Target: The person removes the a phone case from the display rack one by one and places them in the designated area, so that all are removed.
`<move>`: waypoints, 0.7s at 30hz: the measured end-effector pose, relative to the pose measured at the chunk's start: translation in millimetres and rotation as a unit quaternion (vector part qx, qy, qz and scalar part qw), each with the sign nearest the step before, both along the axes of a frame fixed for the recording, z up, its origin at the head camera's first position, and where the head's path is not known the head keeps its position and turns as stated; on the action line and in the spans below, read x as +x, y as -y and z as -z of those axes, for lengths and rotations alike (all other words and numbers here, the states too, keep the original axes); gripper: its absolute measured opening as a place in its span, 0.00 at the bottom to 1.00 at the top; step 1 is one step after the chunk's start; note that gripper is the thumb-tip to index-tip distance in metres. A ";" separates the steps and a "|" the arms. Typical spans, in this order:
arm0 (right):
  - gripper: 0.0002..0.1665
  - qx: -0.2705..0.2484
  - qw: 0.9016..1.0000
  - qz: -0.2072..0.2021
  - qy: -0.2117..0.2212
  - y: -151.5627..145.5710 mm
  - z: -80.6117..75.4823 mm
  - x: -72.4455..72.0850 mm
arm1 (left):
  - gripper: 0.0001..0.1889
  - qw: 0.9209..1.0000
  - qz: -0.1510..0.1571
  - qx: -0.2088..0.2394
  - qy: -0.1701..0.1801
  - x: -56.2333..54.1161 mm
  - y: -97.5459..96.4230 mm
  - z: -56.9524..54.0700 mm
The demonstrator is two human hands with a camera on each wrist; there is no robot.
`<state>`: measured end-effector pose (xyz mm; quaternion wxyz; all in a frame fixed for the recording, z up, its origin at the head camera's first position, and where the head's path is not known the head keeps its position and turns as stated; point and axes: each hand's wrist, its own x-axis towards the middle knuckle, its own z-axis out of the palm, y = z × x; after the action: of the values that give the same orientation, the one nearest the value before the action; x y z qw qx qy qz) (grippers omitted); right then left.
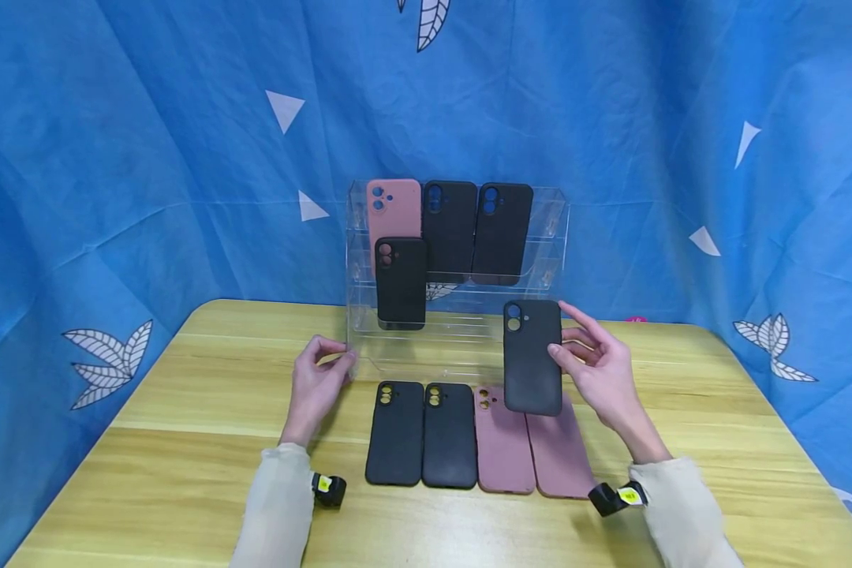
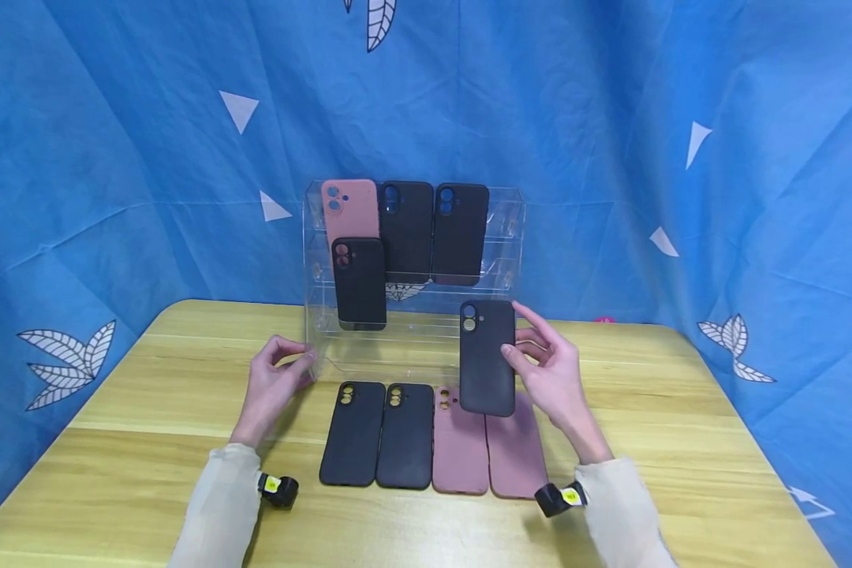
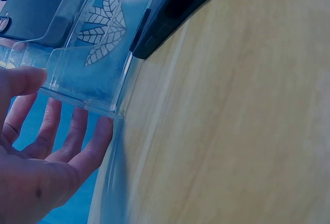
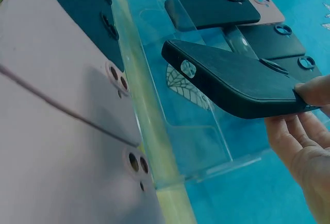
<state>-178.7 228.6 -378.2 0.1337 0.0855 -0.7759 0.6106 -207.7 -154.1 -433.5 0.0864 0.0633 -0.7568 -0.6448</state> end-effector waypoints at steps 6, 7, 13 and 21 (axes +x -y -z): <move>0.37 -0.022 1.000 -0.003 0.002 -12.5 3.0 6.5 | 0.08 1.000 0.002 0.005 0.000 -0.5 0.7 0.5; 0.37 -0.027 1.000 -0.003 0.002 -14.8 3.2 7.7 | 0.09 1.000 0.003 0.005 0.000 -0.7 0.7 0.8; 0.36 -0.045 0.999 0.001 0.001 -26.2 4.5 14.1 | 0.08 1.000 0.003 0.005 -0.002 -0.9 1.3 1.2; 0.36 -0.032 0.999 0.017 0.011 -38.8 7.7 22.7 | 0.09 1.000 0.004 0.006 -0.001 0.7 0.7 -1.1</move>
<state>-156.0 267.4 -385.8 0.1384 0.0619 -0.7586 0.6337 -207.0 -154.9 -432.4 0.0844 0.0600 -0.7528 -0.6501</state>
